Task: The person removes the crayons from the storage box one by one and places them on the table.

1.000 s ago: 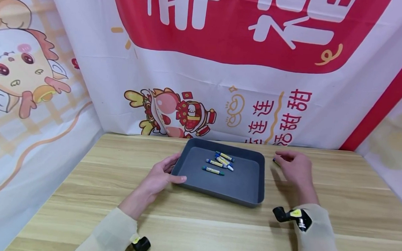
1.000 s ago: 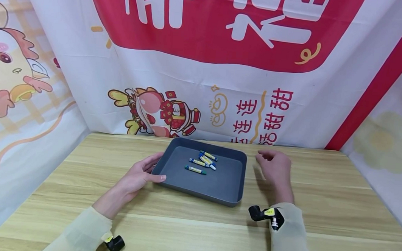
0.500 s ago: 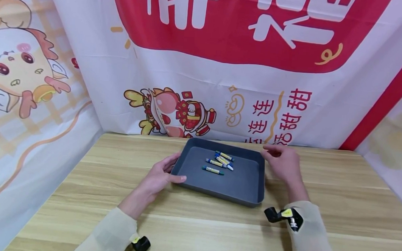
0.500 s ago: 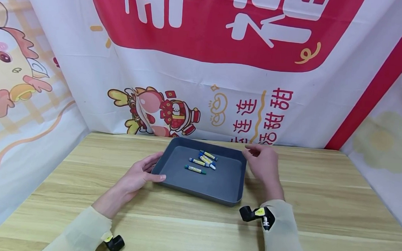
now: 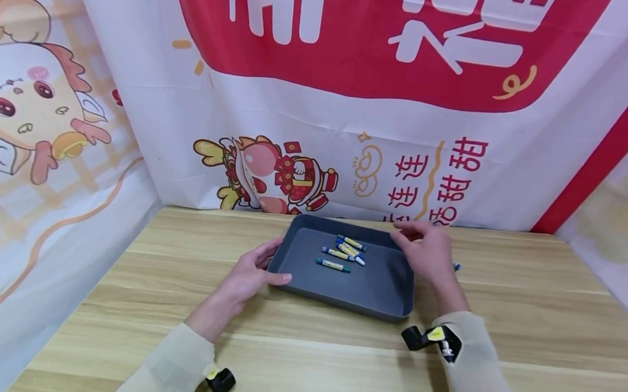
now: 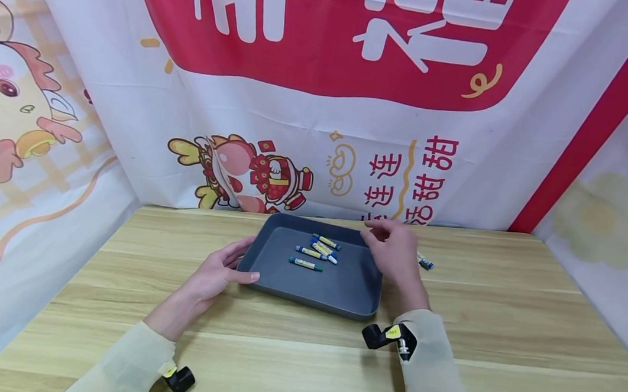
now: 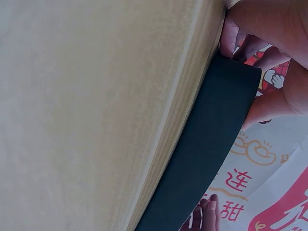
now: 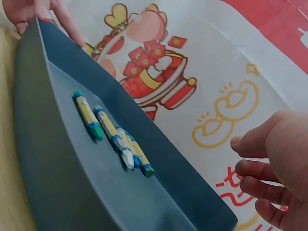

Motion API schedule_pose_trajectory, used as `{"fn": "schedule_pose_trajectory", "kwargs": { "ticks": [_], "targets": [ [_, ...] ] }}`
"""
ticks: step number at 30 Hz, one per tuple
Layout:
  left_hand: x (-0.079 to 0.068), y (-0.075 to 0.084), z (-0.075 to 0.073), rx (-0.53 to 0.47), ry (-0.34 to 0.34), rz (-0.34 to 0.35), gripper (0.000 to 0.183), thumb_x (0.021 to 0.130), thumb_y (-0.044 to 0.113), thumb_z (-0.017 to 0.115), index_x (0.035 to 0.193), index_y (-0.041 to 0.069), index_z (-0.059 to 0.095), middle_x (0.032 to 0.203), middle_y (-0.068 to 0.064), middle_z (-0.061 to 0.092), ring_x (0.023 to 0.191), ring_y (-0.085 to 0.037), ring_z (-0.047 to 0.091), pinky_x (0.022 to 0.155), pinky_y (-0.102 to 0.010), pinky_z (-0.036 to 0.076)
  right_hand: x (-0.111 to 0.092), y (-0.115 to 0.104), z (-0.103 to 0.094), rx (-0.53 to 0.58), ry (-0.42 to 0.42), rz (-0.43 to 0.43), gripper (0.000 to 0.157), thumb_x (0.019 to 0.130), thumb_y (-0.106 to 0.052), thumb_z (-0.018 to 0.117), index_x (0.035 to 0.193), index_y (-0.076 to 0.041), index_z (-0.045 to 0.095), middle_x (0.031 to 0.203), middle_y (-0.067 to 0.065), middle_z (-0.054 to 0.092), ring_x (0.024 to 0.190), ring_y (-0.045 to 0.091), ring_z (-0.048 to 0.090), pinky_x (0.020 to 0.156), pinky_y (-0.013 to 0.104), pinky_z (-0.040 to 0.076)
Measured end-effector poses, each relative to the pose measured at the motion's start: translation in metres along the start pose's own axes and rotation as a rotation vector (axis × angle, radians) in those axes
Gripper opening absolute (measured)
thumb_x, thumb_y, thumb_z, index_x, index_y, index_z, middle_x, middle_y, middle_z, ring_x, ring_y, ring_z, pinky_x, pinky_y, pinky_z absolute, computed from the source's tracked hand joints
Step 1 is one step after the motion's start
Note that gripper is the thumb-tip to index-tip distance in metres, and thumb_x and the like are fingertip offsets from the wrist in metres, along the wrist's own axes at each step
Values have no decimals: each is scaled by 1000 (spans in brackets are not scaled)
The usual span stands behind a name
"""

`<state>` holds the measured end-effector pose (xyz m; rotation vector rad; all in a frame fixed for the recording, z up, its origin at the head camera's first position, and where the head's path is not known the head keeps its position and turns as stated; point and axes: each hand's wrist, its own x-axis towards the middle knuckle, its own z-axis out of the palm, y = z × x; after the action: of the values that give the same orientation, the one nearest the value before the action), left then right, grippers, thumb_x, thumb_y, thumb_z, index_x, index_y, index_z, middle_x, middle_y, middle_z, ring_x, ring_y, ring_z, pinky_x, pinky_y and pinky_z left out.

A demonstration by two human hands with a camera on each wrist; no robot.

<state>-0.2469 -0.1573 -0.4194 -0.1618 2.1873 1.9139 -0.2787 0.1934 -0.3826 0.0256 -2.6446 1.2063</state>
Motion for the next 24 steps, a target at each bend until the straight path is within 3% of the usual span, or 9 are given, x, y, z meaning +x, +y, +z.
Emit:
{"fn": "schedule_pose_trajectory", "kwargs": {
  "ticks": [24],
  "targets": [
    [0,2,0,15,0,-3,85,88,2,83,161,25,45,171,-7,40,159,-35,35,133,-54,27,-6,-20,36,82,-44,-64,26,100,-24,76,122,-11,79,108,11,76,97,27,66,84,33,52]
  ]
}}
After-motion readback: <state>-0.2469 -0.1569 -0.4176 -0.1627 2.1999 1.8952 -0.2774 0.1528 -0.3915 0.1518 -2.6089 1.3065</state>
